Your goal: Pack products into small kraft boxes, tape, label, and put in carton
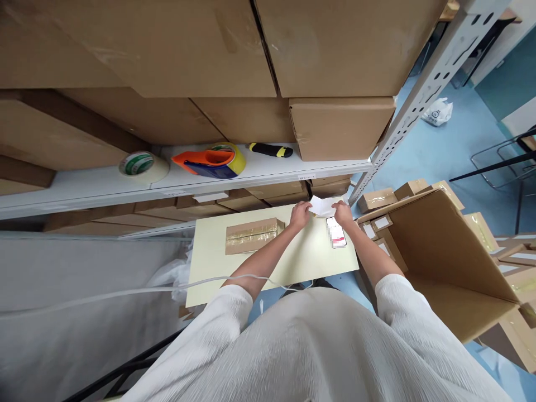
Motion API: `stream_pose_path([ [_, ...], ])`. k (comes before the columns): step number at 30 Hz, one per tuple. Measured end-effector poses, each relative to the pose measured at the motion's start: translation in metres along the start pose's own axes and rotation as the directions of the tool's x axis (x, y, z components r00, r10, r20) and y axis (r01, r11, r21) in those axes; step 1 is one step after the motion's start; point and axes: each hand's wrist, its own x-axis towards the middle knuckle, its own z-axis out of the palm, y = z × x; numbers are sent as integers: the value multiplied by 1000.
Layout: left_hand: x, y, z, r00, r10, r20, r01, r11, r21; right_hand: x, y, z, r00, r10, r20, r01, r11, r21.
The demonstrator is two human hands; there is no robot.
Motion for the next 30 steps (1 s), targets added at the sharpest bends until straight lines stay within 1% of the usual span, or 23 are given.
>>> stream_pose_path([
  [5,-5,-9,-14,1000,-5,-5,5,999,51,-3,8,-2,996,37,77,-26,989,-147],
  [9,-10,-13,-24,998,-43,-38,47,992,114,-6,9,-3,995,21,95,4,967,-253],
  [13,-13,-15,-31,996,-59,-66,67,990,126,-8,5,-3,994,29,107,6,950,-312],
  [18,-17,-19,-40,991,-60,-120,72,993,96,-9,1,-2,985,97,144,-41,936,-349],
  [21,-21,-22,-47,984,-70,-162,79,996,47,-13,0,-1,973,138,187,-63,931,-359],
  [23,-24,-23,-51,981,-77,-179,77,997,-5,-16,-1,0,970,147,194,-67,927,-369],
  [24,-26,-23,-52,979,-84,-184,79,996,-36,-17,-3,0,973,142,181,-64,924,-376],
  [26,-29,-21,-55,974,-121,-191,102,989,-107,-20,-10,1,988,96,119,-44,925,-378],
  [28,-34,-19,-58,964,-185,-191,148,970,-195,-22,-21,3,998,5,55,14,941,-338],
  [30,-40,-17,-62,948,-262,-183,201,934,-296,-23,-37,6,995,-97,33,102,961,-255],
])
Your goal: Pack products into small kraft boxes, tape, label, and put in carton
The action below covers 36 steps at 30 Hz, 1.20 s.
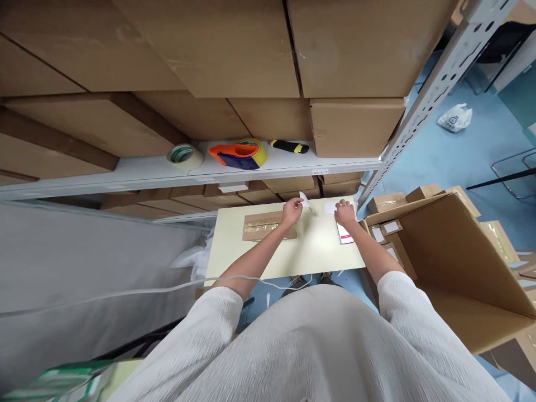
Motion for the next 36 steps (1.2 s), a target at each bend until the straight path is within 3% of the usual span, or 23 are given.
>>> stream_pose_path([
  [6,-21,2,-29,991,-131,-26,119,956,-268,-2,-63,6,970,-207,-123,231,946,226],
  [11,-39,-9,-74,990,-136,-31,112,908,-403,-10,-105,1,940,-187,-286,298,857,419],
  [17,-63,-37,-140,987,-124,-99,77,921,-383,-20,-161,-17,912,-157,-380,377,686,622],
  [22,-71,-63,-178,996,-31,-85,-7,908,-419,-30,-209,-24,947,-108,-301,306,582,753],
  [27,-71,-87,-200,994,31,-109,-72,912,-404,-38,-238,-19,968,-90,-234,246,524,816],
  [31,-74,-102,-209,998,-8,-69,-21,915,-404,-40,-251,-7,977,-51,-208,202,547,813],
  [36,-76,-115,-209,997,-65,-32,51,945,-322,-43,-263,10,988,113,-104,11,625,781],
])
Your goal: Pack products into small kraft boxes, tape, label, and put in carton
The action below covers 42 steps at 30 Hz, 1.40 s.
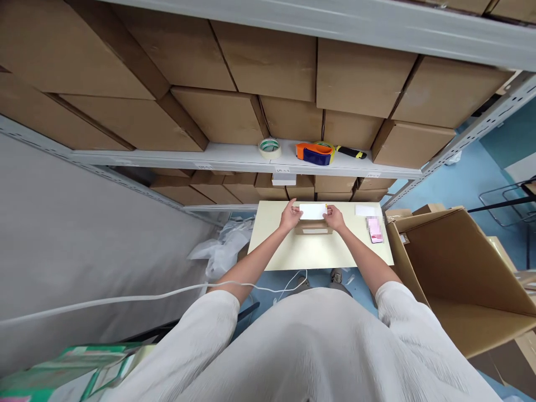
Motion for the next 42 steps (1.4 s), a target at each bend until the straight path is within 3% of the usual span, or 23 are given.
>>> stream_pose_path([
  [7,7,-19,6,998,-6,55,-2,987,158,-5,6,13,993,-10,-117,-3,994,-109],
  [16,11,-30,22,996,-23,81,-11,916,400,-6,11,23,998,-3,-70,-23,927,-376],
  [21,9,-23,24,990,-20,137,-62,821,567,-7,11,31,997,-57,-41,30,873,-486],
  [25,5,-13,24,984,-24,179,-106,726,680,-11,3,33,1000,-12,-12,3,815,-579],
  [29,2,-7,24,982,72,175,-181,619,764,-16,-10,30,1000,4,24,14,711,-703],
  [32,0,-9,19,922,157,355,-377,580,722,-20,-14,29,975,-103,195,213,668,-713],
  [35,-2,-16,12,842,149,519,-508,542,669,-26,-8,31,928,-158,338,356,647,-675],
  [42,-4,-32,0,908,59,414,-373,563,738,-38,15,24,982,29,189,130,628,-768],
])
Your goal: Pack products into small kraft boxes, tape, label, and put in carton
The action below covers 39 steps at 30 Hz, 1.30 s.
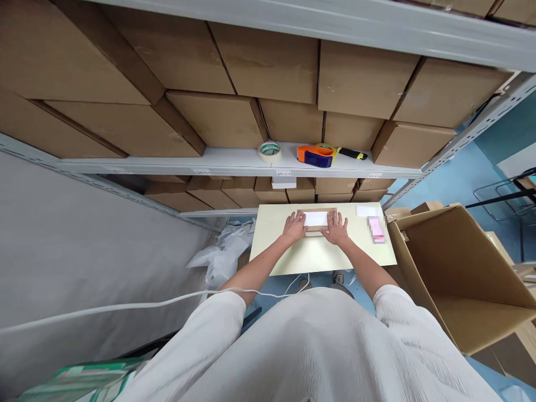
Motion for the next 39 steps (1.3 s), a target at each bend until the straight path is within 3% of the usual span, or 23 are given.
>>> stream_pose_path([
  [4,-3,-3,3,994,-72,88,78,995,-69,-1,3,0,998,58,36,-60,996,70],
  [10,-16,-2,6,997,25,77,-19,997,-74,-17,6,1,999,-27,-22,29,997,66],
  [14,-18,1,1,986,62,157,-62,998,-1,-30,13,-1,998,-6,54,4,999,42],
  [20,-12,20,-2,956,136,259,-175,975,134,-50,18,-7,993,-20,117,23,999,-23],
  [26,-22,48,4,946,229,230,-285,926,247,-89,35,-5,998,20,58,-21,999,24],
  [32,-26,95,4,873,428,233,-482,827,288,-137,79,-7,997,41,-69,-42,999,-3],
  [39,-35,204,19,787,577,218,-617,742,262,-217,160,-28,973,123,-193,-130,991,-26],
])
